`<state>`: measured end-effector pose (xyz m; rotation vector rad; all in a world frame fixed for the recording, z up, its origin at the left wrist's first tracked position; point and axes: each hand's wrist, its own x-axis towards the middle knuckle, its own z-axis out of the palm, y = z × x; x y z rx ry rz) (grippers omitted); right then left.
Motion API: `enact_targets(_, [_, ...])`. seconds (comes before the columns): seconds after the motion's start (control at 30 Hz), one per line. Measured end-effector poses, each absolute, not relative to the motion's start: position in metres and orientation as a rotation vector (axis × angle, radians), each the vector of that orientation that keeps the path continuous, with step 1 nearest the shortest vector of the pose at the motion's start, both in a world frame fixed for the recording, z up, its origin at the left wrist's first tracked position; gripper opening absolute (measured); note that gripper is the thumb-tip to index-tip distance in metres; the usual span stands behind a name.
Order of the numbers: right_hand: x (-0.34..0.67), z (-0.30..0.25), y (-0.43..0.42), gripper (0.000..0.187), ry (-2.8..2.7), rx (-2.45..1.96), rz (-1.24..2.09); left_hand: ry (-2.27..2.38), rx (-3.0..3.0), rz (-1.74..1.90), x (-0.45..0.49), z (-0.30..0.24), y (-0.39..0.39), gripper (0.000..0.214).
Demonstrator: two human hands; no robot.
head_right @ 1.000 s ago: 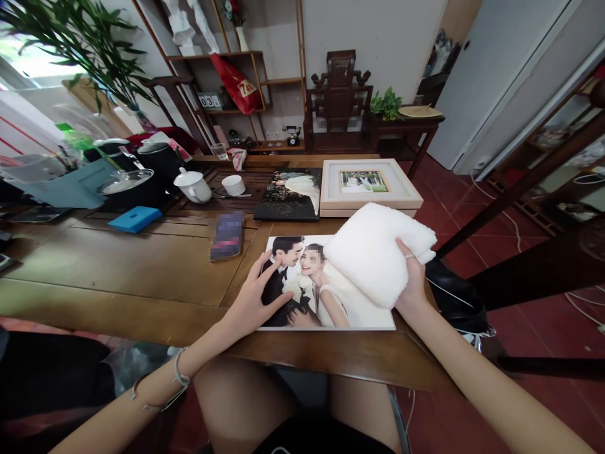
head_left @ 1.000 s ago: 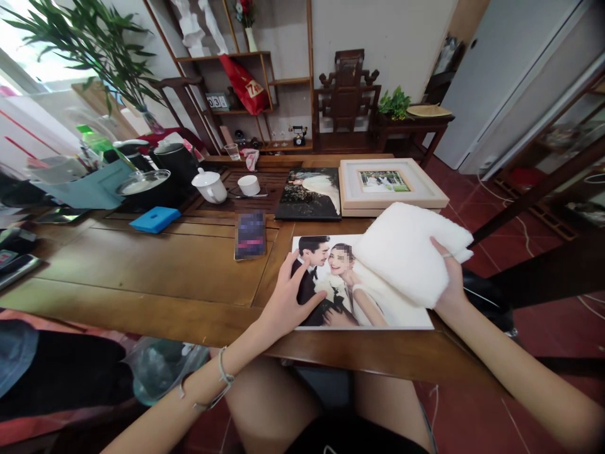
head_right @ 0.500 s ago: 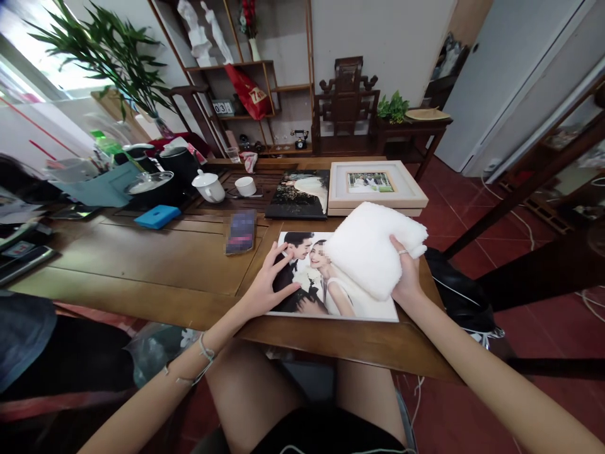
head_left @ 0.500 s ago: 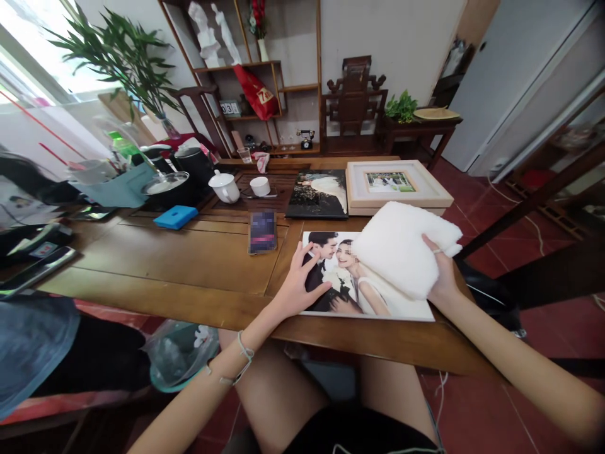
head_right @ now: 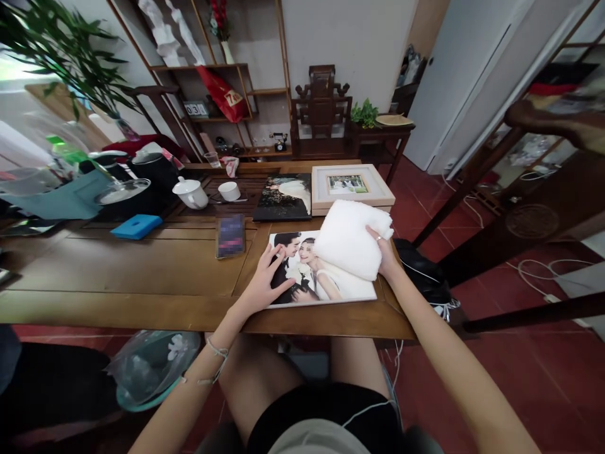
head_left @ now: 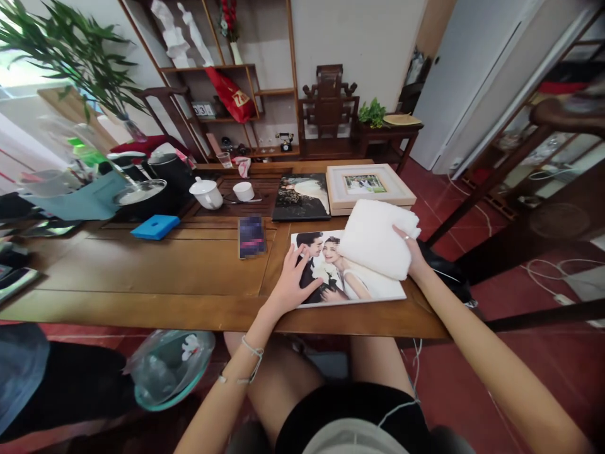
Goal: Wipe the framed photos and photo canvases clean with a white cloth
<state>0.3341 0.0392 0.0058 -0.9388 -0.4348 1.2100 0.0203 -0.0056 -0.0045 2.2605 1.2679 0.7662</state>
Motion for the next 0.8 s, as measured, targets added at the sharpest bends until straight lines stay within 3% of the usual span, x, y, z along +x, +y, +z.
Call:
enact_targets(0.37, [0.351,0.013,0.039,0.018,-0.445,-1.238,1.303,1.224,2.277,0.8,0.018,-0.004,-0.007,0.072])
enact_targets(0.8, [0.353,0.01,0.042,0.024,-0.504,-1.267,1.322,1.277,2.252,0.763,0.017,-0.003,-0.007,0.071])
